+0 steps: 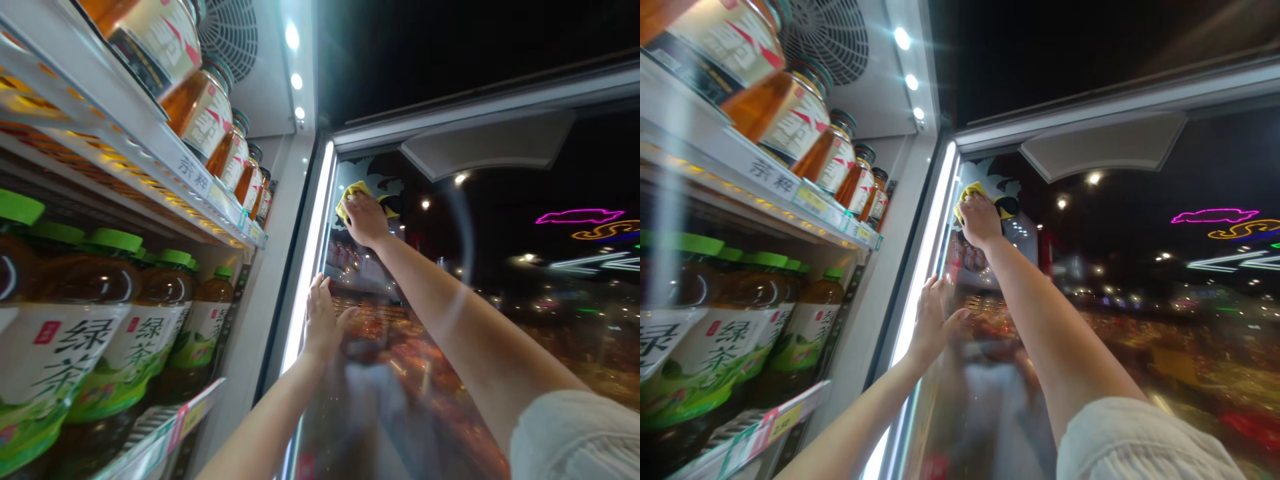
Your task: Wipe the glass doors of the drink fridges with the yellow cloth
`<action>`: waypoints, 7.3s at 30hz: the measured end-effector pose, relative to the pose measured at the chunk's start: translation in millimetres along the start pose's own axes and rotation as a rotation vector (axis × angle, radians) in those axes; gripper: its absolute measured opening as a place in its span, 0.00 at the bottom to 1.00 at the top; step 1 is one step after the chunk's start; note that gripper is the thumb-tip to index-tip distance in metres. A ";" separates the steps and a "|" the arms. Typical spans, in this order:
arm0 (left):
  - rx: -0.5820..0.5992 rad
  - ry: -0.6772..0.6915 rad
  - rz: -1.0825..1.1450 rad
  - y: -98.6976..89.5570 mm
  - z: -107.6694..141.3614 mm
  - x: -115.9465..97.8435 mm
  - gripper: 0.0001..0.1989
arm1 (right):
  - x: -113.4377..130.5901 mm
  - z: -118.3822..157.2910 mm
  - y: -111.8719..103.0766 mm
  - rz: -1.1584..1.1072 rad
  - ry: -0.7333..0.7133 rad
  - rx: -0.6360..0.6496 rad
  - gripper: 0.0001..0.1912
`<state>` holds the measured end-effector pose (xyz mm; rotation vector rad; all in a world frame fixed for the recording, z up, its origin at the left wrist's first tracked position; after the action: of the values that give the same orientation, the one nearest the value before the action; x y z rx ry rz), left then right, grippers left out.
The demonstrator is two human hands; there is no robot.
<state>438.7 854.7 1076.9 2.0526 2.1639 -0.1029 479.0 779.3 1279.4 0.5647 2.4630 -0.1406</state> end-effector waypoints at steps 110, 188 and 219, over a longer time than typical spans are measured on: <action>0.063 0.529 -0.011 230.8 -26.4 -348.8 0.29 | -349.2 286.8 -215.5 0.483 0.594 0.106 0.28; 0.102 0.530 -0.007 242.4 28.0 -368.2 0.27 | -345.7 372.8 -237.7 0.352 0.420 0.120 0.28; 0.030 0.593 0.012 173.2 15.8 -267.5 0.29 | -314.2 292.0 -210.8 0.370 0.709 -0.141 0.21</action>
<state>625.0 598.4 1114.3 2.3306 2.4630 0.5458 774.3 408.5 1218.0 1.1458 2.9326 0.4536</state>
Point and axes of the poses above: each hand's wrist, its own z-axis away from the middle knuckle, its own y-axis out of the palm, x = y × z, the point moved 9 cm from there along -z, towards the middle knuckle, and after that the axes turned 10 degrees about z, right-handed, at the moved point
